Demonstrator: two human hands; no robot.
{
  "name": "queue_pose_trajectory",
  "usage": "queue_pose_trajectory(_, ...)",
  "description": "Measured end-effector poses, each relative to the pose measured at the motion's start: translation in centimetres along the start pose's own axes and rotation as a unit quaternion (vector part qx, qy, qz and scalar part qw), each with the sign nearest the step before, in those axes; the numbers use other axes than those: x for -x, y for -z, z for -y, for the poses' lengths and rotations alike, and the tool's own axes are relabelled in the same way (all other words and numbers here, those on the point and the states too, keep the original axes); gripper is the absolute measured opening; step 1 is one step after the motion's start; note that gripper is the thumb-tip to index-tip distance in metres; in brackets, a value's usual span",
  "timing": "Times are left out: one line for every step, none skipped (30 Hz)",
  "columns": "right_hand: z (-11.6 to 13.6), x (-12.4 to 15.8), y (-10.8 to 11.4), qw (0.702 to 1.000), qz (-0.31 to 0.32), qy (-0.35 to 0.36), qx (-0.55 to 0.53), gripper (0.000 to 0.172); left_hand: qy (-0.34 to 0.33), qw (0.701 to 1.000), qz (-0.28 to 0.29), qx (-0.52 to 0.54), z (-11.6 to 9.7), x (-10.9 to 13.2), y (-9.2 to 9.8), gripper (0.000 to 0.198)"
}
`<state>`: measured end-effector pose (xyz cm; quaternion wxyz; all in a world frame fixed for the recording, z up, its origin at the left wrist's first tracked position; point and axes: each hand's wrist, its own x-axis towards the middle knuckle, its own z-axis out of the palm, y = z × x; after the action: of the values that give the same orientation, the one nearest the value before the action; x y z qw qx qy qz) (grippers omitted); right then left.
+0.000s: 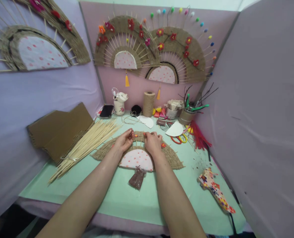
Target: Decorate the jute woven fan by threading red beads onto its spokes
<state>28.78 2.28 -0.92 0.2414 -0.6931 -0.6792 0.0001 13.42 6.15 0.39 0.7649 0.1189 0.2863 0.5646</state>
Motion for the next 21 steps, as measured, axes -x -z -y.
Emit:
queue_pose_trajectory(0.0, 0.0, 0.1, 1.000, -0.005, -0.002, -0.006, 0.026, 0.001, 1.000, -0.001, 0.001, 0.0, 0.0, 0.0, 0.014)
queue_pose_trajectory(0.0, -0.1, 0.1, 1.000, -0.015, -0.006, -0.014, 0.026, 0.001, 1.000, -0.002, 0.002, 0.0, 0.0, 0.0, 0.014)
queue_pose_trajectory(0.0, -0.1, 0.2, 0.999, -0.027, -0.011, -0.022, 0.027, 0.002, 1.000, -0.003, 0.003, 0.0, 0.0, 0.0, 0.013)
queue_pose_trajectory(0.0, -0.2, 0.3, 0.999, -0.039, -0.018, -0.029, 0.028, 0.003, 1.000, -0.003, 0.004, 0.0, -0.1, 0.0, 0.013)
queue_pose_trajectory(-0.1, -0.2, 0.3, 0.998, -0.049, -0.024, -0.034, 0.029, 0.003, 1.000, -0.004, 0.005, 0.0, -0.1, 0.0, 0.013)
queue_pose_trajectory(-0.1, -0.2, 0.3, 0.998, -0.054, -0.026, -0.037, 0.029, 0.004, 1.000, -0.004, 0.005, 0.0, 0.0, 0.0, 0.013)
queue_pose_trajectory(-0.1, -0.2, 0.2, 0.998, -0.053, -0.025, -0.039, 0.029, 0.004, 1.000, -0.004, 0.004, 0.0, 0.0, 0.0, 0.012)
queue_pose_trajectory(-0.1, -0.2, 0.2, 0.998, -0.048, -0.021, -0.039, 0.028, 0.005, 1.000, -0.004, 0.004, 0.0, 0.0, -0.1, 0.012)
queue_pose_trajectory(-0.1, -0.2, 0.1, 0.998, -0.039, -0.012, -0.038, 0.028, 0.005, 1.000, -0.004, 0.002, 0.0, 0.1, -0.1, 0.012)
queue_pose_trajectory(-0.1, -0.2, -0.1, 0.999, -0.030, -0.004, -0.037, 0.027, 0.004, 1.000, -0.004, 0.001, 0.0, 0.1, -0.1, 0.012)
queue_pose_trajectory(-0.1, -0.1, -0.1, 0.999, -0.020, 0.001, -0.036, 0.027, 0.003, 1.000, -0.004, 0.000, 0.0, 0.1, -0.2, 0.013)
queue_pose_trajectory(-0.1, -0.1, -0.2, 0.999, -0.014, 0.004, -0.035, 0.027, 0.001, 1.000, -0.003, -0.003, 0.0, 0.1, -0.2, 0.013)
queue_pose_trajectory(-0.1, -0.1, -0.1, 0.999, -0.013, 0.003, -0.036, 0.027, -0.001, 1.000, -0.003, -0.005, 0.0, 0.1, -0.2, 0.013)
queue_pose_trajectory(-0.1, -0.1, 0.0, 0.999, -0.020, 0.001, -0.040, 0.028, -0.002, 1.000, -0.002, -0.009, 0.0, 0.2, -0.2, 0.014)
queue_pose_trajectory(0.0, -0.1, 0.1, 0.998, -0.035, -0.004, -0.048, 0.029, -0.004, 1.000, -0.001, -0.013, -0.1, 0.2, -0.3, 0.014)
queue_pose_trajectory(0.1, -0.1, 0.3, 0.997, -0.056, -0.010, -0.060, 0.030, -0.006, 1.000, 0.000, -0.018, -0.1, 0.2, -0.3, 0.014)
queue_pose_trajectory(0.2, -0.1, 0.6, 0.994, -0.080, -0.016, -0.077, 0.031, -0.008, 1.000, 0.002, -0.024, -0.2, 0.2, -0.3, 0.015)
queue_pose_trajectory(0.3, -0.2, 0.8, 0.990, -0.102, -0.023, -0.098, 0.032, -0.012, 0.999, 0.004, -0.031, -0.2, 0.3, -0.3, 0.016)
queue_pose_trajectory(0.4, -0.2, 1.0, 0.985, -0.119, -0.028, -0.124, 0.032, -0.016, 0.999, 0.008, -0.040, -0.2, 0.3, -0.4, 0.016)
queue_pose_trajectory(0.6, -0.3, 1.2, 0.979, -0.125, -0.029, -0.157, 0.032, -0.019, 0.998, 0.013, -0.051, -0.2, 0.4, -0.5, 0.016)
queue_pose_trajectory(0.7, -0.3, 1.3, 0.973, -0.121, -0.025, -0.196, 0.032, -0.023, 0.998, 0.018, -0.064, -0.2, 0.6, -0.5, 0.015)
